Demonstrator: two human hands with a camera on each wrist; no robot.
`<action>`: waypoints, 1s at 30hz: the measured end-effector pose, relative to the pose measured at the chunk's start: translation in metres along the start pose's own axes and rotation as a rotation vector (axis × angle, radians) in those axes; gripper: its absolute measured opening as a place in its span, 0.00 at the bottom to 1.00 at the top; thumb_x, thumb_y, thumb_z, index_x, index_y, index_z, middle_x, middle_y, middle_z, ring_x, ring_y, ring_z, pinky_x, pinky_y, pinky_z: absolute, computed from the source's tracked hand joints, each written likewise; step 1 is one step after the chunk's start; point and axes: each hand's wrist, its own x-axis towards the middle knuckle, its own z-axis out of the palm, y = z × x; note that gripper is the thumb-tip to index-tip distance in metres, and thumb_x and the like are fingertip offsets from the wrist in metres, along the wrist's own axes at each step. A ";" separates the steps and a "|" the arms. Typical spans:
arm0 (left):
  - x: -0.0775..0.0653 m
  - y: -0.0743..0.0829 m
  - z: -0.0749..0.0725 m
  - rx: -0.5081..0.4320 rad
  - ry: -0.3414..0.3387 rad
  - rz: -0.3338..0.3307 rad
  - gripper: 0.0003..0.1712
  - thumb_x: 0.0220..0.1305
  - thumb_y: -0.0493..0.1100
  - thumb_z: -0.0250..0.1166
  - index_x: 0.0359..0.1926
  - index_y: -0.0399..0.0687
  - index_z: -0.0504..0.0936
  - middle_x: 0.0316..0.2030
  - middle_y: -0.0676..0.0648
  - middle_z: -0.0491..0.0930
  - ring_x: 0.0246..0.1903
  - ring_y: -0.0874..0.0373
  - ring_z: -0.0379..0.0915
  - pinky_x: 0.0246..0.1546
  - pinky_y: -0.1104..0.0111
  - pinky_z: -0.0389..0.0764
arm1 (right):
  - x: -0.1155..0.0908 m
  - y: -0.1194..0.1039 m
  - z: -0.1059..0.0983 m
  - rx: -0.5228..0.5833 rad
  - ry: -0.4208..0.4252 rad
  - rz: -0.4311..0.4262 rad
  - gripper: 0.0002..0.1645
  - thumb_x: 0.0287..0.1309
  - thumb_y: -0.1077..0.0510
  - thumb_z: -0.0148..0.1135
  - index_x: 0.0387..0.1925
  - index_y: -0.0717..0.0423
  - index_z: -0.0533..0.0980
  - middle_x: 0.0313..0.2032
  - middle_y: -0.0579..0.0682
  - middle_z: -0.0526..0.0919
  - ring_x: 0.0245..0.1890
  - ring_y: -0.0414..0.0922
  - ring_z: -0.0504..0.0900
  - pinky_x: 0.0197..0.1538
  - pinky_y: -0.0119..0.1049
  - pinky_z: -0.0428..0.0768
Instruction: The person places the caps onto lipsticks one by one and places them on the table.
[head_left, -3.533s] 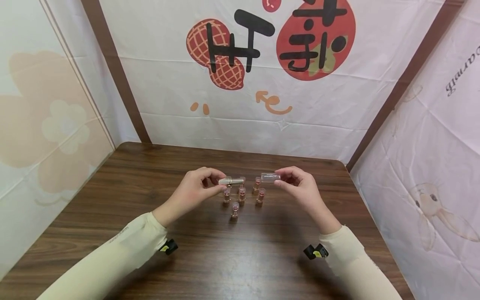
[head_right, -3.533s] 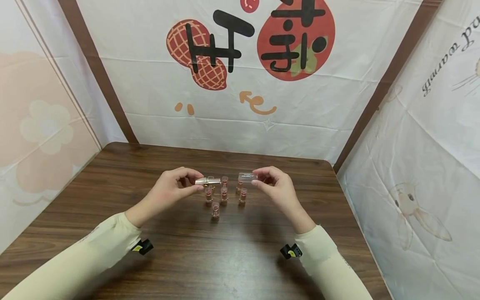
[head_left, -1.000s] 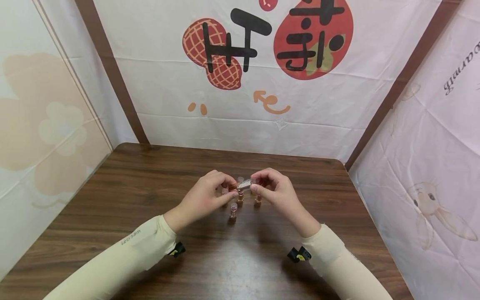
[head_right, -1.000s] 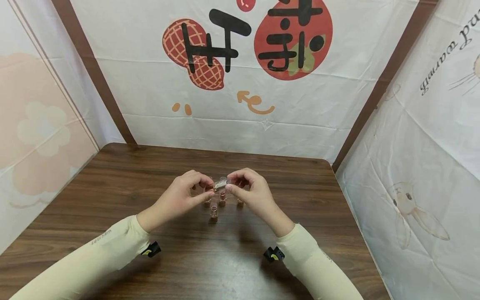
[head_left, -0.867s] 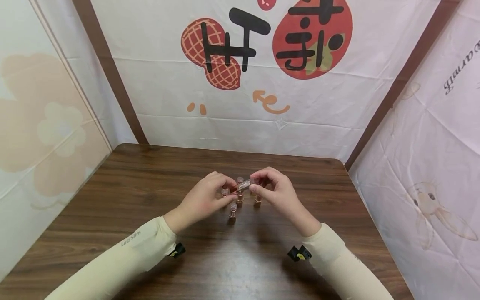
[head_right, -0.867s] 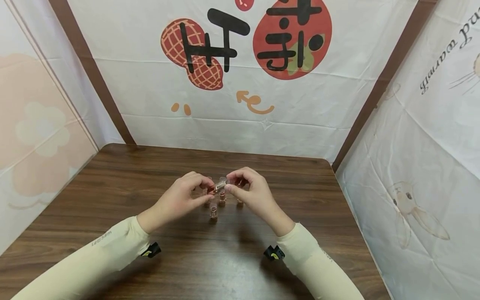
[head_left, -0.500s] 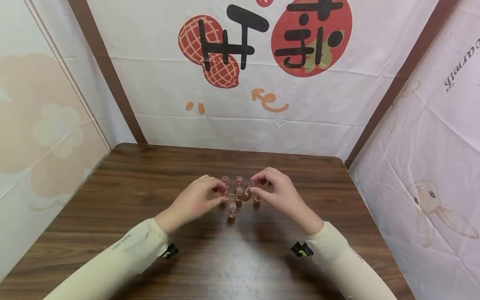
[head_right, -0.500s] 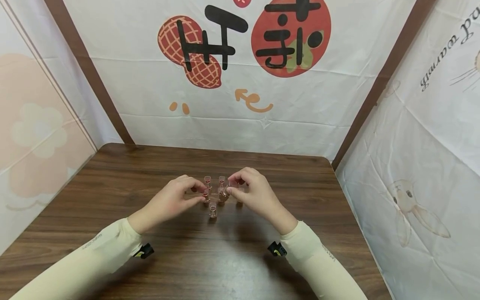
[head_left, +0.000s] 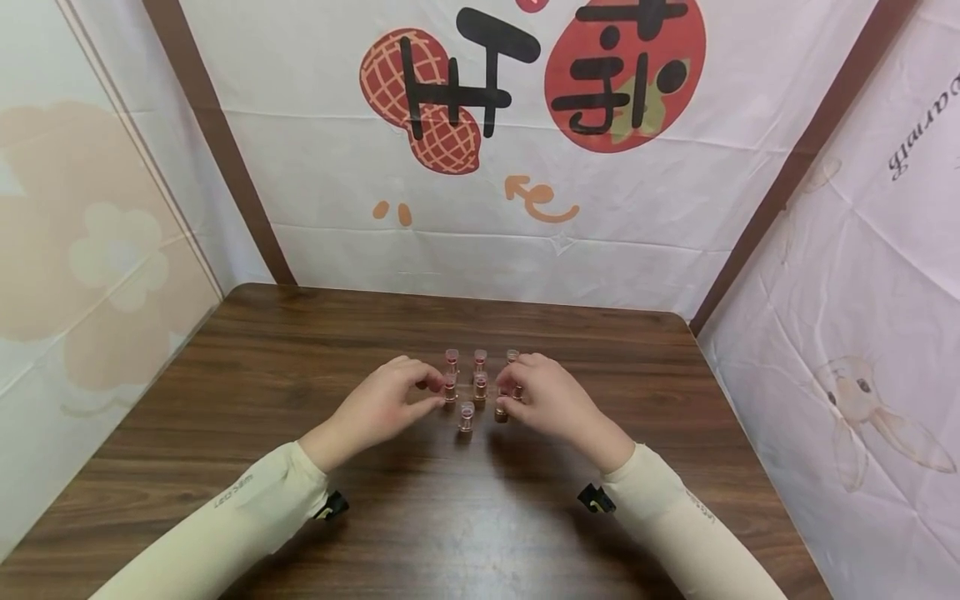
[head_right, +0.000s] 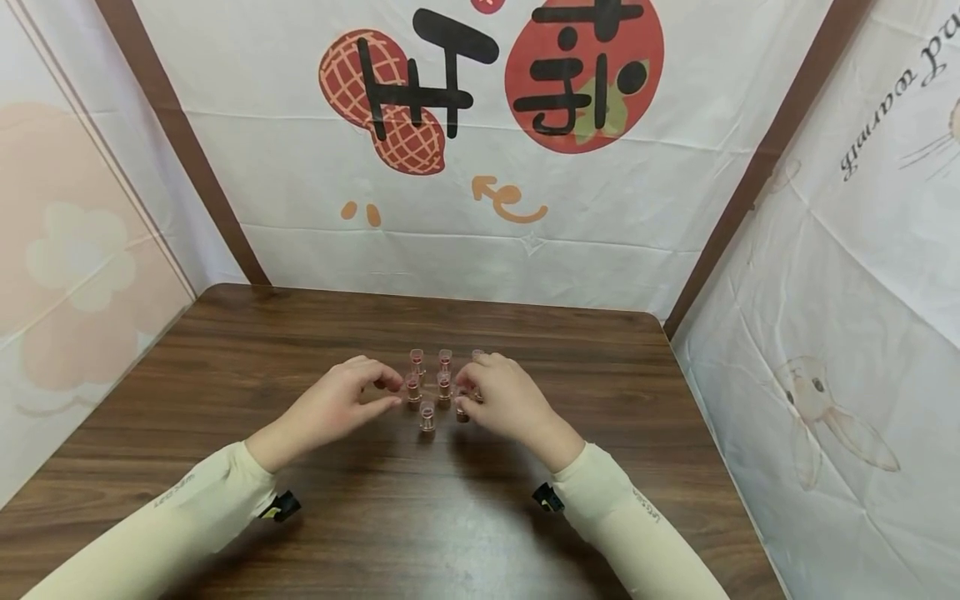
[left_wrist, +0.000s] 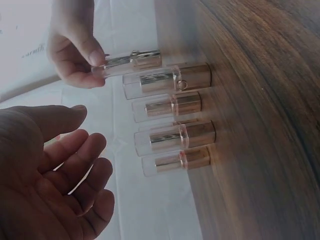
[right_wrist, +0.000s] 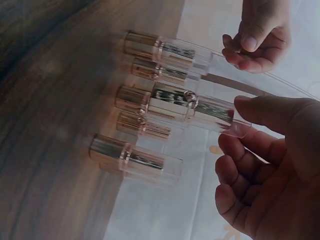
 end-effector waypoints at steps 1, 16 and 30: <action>0.000 -0.001 0.000 0.004 -0.003 0.000 0.09 0.63 0.45 0.75 0.43 0.51 0.86 0.39 0.56 0.85 0.44 0.58 0.78 0.49 0.59 0.81 | 0.000 0.000 0.001 -0.003 -0.005 0.005 0.11 0.59 0.52 0.75 0.42 0.49 0.85 0.35 0.40 0.82 0.40 0.39 0.79 0.44 0.36 0.78; -0.003 -0.003 0.003 0.001 -0.041 -0.005 0.08 0.64 0.45 0.74 0.43 0.51 0.86 0.40 0.56 0.85 0.45 0.56 0.79 0.49 0.59 0.80 | -0.002 0.007 0.024 -0.098 -0.083 0.033 0.10 0.59 0.49 0.74 0.39 0.46 0.83 0.34 0.38 0.83 0.38 0.39 0.78 0.44 0.37 0.79; 0.000 0.002 0.008 0.016 -0.036 0.009 0.09 0.64 0.46 0.74 0.44 0.53 0.86 0.41 0.55 0.85 0.46 0.56 0.79 0.51 0.59 0.80 | -0.006 0.002 0.021 -0.116 -0.076 0.016 0.12 0.58 0.51 0.75 0.42 0.49 0.84 0.35 0.41 0.84 0.37 0.41 0.79 0.46 0.40 0.79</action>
